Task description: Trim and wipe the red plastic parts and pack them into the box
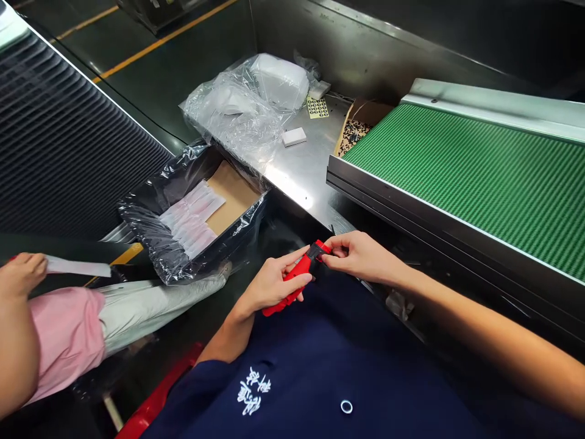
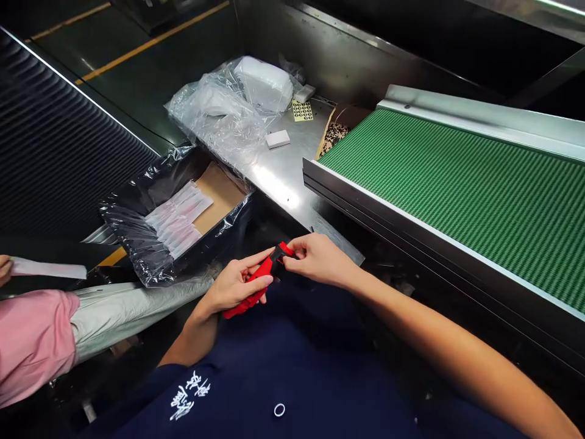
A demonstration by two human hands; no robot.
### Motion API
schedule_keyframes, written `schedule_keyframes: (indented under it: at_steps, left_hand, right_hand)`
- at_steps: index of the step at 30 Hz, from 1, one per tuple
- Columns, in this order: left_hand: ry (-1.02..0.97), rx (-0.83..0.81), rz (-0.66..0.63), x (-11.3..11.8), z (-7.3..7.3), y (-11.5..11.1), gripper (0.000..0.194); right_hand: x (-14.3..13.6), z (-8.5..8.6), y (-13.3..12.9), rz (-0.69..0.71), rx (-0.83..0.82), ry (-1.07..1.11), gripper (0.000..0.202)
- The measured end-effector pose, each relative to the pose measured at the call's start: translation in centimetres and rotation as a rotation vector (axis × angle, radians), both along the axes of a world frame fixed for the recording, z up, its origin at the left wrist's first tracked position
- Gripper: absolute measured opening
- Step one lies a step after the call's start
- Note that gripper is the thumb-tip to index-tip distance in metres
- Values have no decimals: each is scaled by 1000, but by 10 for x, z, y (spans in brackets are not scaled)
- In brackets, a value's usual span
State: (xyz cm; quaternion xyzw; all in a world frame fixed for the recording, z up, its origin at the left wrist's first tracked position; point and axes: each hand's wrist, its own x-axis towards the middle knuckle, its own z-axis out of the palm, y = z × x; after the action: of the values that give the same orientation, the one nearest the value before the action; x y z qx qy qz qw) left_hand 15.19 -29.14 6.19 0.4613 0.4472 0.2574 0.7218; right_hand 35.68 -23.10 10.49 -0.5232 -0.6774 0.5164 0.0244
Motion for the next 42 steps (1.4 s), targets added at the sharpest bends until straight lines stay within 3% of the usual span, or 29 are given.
schedule_keyframes:
  at_steps: [8,15,20,24,27,30,32,35,38,42]
  left_hand:
    - [-106,-89,0,-1,4,4,80]
    - [-75,-71,-4,0,5,4,79]
    - [-73,-80,-11,1,6,1,77]
    - [-43,-84,20,8,4,0,76]
    - [-48,-120,70,12,2,1,82]
    - [-118,-185,97,13,1,3,89]
    - [-149,-209,122,13,1,5,90]
    - [-183,-235,157,14,2,8,88]
    - [-233,-265,157,18,4,11,84]
    - [-277,-297,151,21,3,15,81]
  right_hand:
    - [5,4,4,-46,-177,135,28]
    - [2,0,7,-122,-277,170,27]
    - [5,-3,8,-85,-318,176,28]
    - [1,-3,4,-30,-212,26,16]
    - [-2,-2,-2,-70,87,-172,12]
    - [4,-5,-11,-184,359,-68,23]
    - [12,-8,-18,-363,484,85,40]
    - [21,-17,-28,-661,601,179,32]
    - [22,-29,-37,-769,544,155,29]
    - [14,-47,-48,-785,368,144,32]
